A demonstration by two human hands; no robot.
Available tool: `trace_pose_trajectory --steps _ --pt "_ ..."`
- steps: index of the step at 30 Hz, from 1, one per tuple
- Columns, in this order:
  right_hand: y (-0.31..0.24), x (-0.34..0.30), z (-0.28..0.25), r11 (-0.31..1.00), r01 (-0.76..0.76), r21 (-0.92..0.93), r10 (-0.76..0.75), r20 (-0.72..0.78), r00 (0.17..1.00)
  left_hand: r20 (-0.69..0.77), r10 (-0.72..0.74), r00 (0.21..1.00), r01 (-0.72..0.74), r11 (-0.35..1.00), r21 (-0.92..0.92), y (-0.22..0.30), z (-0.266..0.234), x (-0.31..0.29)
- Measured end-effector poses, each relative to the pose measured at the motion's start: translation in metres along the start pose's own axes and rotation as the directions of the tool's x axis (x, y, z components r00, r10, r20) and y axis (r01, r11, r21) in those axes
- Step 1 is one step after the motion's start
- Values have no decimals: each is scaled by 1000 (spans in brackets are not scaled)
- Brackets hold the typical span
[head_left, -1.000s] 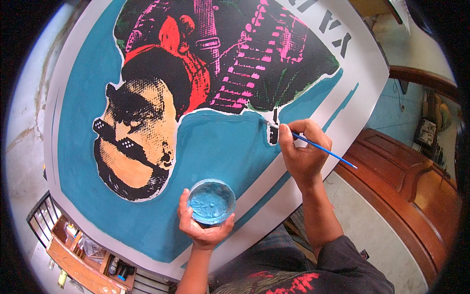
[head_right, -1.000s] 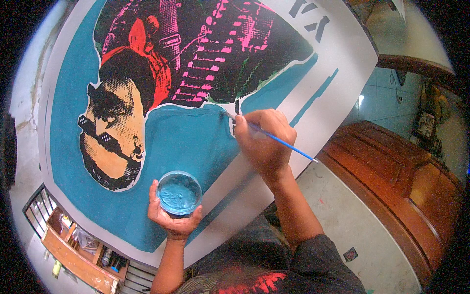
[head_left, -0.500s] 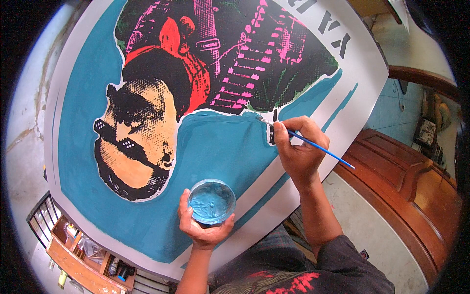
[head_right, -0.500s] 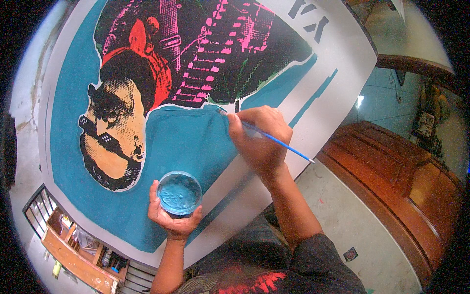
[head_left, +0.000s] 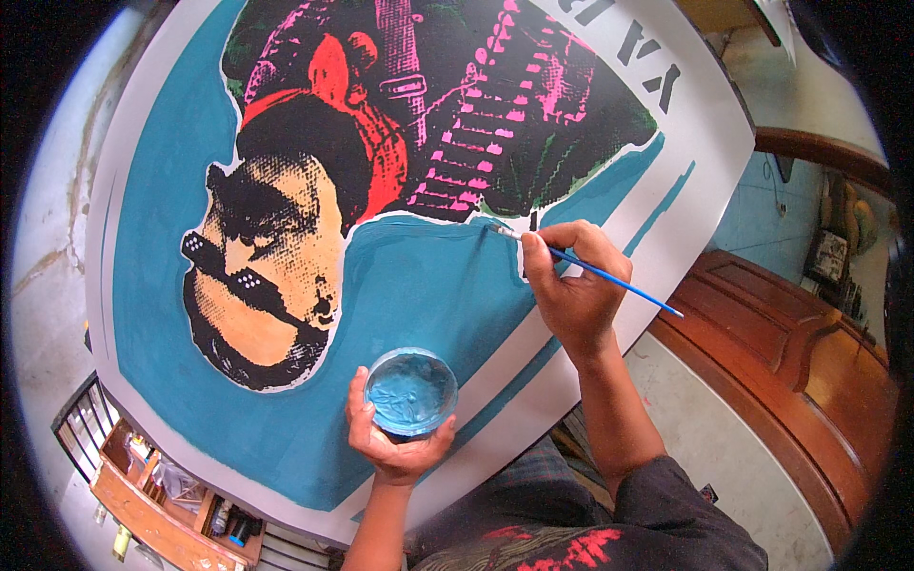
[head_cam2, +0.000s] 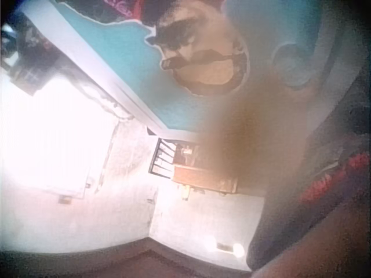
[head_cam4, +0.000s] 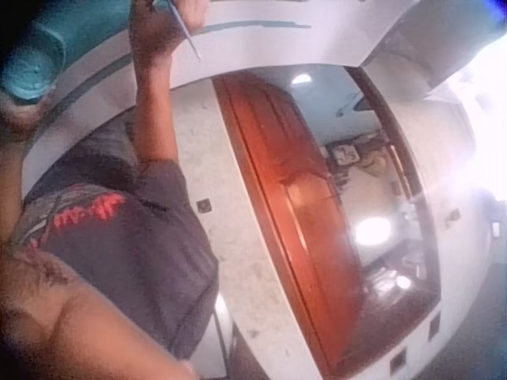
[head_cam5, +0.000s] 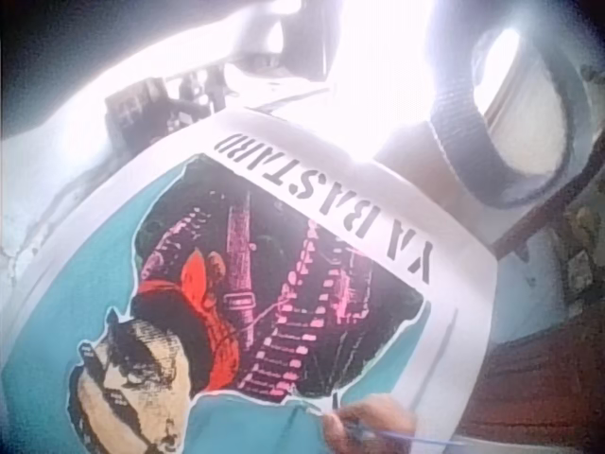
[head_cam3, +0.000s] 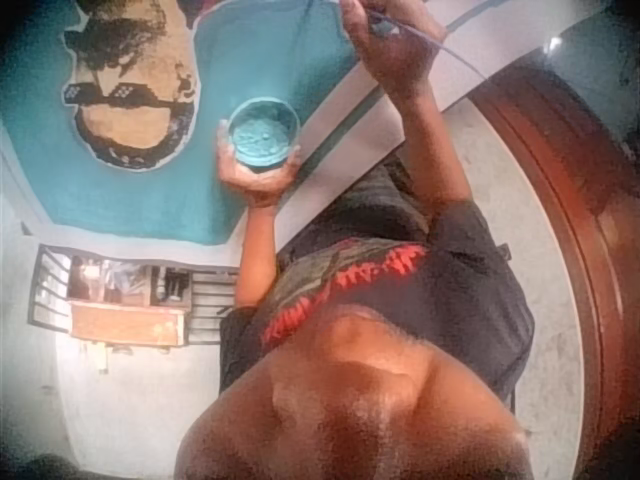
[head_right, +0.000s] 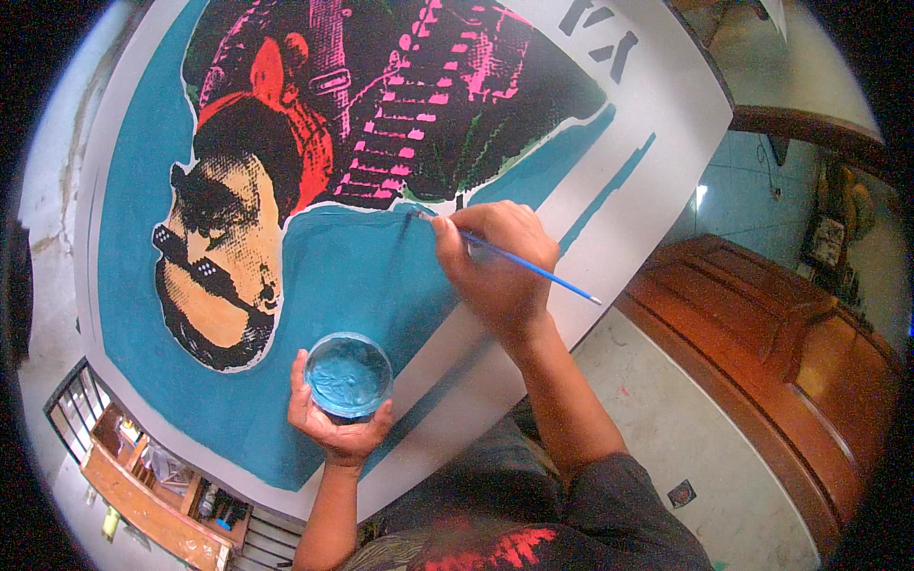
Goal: The person paints a large poster featuring a stylized portrait and text using a small brush and a container of teal paint. They apply paint to the background and details around the figure, occasionally stepping back to view the work from a distance.
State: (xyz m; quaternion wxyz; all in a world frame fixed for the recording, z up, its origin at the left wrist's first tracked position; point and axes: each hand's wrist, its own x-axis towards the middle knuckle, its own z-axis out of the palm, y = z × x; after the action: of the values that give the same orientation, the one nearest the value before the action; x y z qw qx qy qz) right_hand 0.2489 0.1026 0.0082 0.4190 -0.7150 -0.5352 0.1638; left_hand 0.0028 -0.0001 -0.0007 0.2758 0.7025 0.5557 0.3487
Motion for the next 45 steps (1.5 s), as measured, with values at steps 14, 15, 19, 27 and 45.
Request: trace_pose_trajectory --steps 14,15,19,27,45 --pt "1 -10 -15 995 -5 -104 4 -12 1000 1 2 1000 -2 1000 7 -1 0 -1" --pt "2 -11 -16 994 -5 -107 4 -11 1000 4 2 1000 -2 1000 6 0 -1 -1" --pt "-1 -14 -23 997 -30 -70 32 29 999 7 3 1000 -3 1000 -2 -1 -1 -1" --pt "15 -24 -18 989 65 135 -57 -62 996 3 2 1000 -2 1000 -22 -2 0 -2" --pt "16 -22 -15 972 231 30 -230 -38 972 63 21 998 -20 1000 -22 -3 -4 -1"
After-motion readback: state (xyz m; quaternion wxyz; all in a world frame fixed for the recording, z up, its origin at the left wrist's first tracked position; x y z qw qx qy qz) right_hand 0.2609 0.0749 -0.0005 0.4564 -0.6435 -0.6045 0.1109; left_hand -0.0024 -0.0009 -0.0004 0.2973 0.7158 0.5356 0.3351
